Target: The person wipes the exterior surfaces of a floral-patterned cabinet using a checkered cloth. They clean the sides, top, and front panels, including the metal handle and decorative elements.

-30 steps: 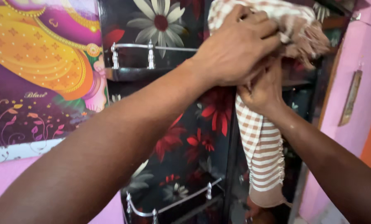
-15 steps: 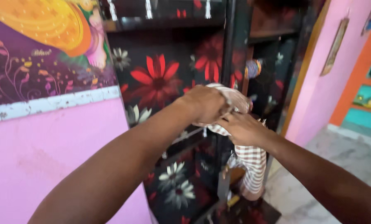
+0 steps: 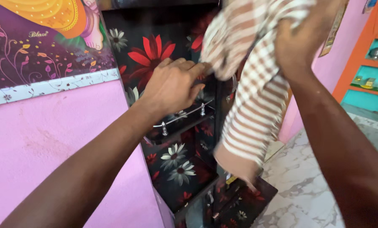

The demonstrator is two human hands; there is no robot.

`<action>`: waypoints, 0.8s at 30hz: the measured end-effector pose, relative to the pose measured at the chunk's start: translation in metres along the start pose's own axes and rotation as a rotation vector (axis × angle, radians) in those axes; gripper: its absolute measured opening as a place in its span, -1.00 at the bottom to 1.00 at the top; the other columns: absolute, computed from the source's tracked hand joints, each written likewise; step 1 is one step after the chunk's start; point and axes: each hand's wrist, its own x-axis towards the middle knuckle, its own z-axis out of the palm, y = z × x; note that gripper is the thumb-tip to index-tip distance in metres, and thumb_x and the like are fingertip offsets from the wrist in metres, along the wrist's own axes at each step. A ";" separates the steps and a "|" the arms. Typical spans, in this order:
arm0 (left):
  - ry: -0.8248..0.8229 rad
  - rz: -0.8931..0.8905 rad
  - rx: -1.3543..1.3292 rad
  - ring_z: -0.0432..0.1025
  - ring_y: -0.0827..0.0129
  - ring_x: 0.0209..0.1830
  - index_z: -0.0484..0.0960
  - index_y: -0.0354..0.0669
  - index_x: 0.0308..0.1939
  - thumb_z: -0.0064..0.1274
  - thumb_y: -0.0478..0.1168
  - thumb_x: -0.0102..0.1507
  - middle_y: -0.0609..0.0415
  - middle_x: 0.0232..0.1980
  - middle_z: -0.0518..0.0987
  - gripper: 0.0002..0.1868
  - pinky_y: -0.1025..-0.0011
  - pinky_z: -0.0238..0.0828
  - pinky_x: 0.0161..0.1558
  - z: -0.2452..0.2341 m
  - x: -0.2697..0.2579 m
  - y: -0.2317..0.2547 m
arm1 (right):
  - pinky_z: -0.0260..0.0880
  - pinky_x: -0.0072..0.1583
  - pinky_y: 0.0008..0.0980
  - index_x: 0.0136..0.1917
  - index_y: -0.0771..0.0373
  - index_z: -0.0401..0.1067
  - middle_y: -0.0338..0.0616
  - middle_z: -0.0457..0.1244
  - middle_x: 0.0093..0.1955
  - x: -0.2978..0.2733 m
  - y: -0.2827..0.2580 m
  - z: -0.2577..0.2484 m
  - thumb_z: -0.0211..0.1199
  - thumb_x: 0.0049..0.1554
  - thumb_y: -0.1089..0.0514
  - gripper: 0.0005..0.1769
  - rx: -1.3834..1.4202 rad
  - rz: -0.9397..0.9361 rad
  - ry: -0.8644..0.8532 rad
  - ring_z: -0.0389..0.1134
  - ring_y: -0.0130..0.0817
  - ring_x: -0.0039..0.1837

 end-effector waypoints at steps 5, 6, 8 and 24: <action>0.027 -0.160 -0.082 0.57 0.10 -0.24 0.74 -0.07 -0.19 0.15 -0.17 0.27 0.03 -0.28 0.67 -0.87 0.09 0.47 -0.21 -0.002 0.006 0.010 | 0.29 0.24 0.07 0.63 0.58 -0.07 0.45 0.23 0.24 -0.088 0.010 0.060 0.22 -0.04 0.28 0.03 -0.258 0.146 -0.651 0.29 0.22 0.25; 0.077 -0.216 -0.118 0.56 0.10 -0.27 0.76 -0.07 -0.18 0.14 -0.18 0.26 0.02 -0.29 0.66 -0.87 0.09 0.47 -0.25 0.001 0.008 0.011 | 0.47 -0.04 -0.07 0.20 0.36 0.51 0.05 0.40 -0.11 -0.113 0.004 0.064 0.15 0.14 0.15 -0.60 -0.181 -0.061 -1.291 0.46 -0.13 -0.09; 0.012 -0.294 -0.144 0.56 0.07 -0.26 0.76 -0.03 -0.22 0.16 -0.15 0.23 0.03 -0.23 0.68 -0.87 0.07 0.50 -0.23 0.012 0.012 0.013 | 0.42 0.08 -0.13 0.10 0.20 0.60 0.04 0.38 -0.02 -0.168 -0.011 0.047 0.23 -0.13 0.31 -0.51 0.360 -0.352 -1.425 0.39 -0.11 0.06; 0.073 -0.210 -0.612 0.48 -0.21 0.17 -0.22 0.00 0.65 0.46 -0.03 -0.06 -0.38 0.26 0.54 0.41 0.04 0.36 0.29 0.111 0.051 0.092 | 0.41 0.21 -0.35 0.15 0.34 0.39 -0.04 0.33 0.12 -0.050 -0.023 -0.080 0.16 -0.01 0.40 -0.59 0.592 -0.193 -0.251 0.43 -0.22 0.12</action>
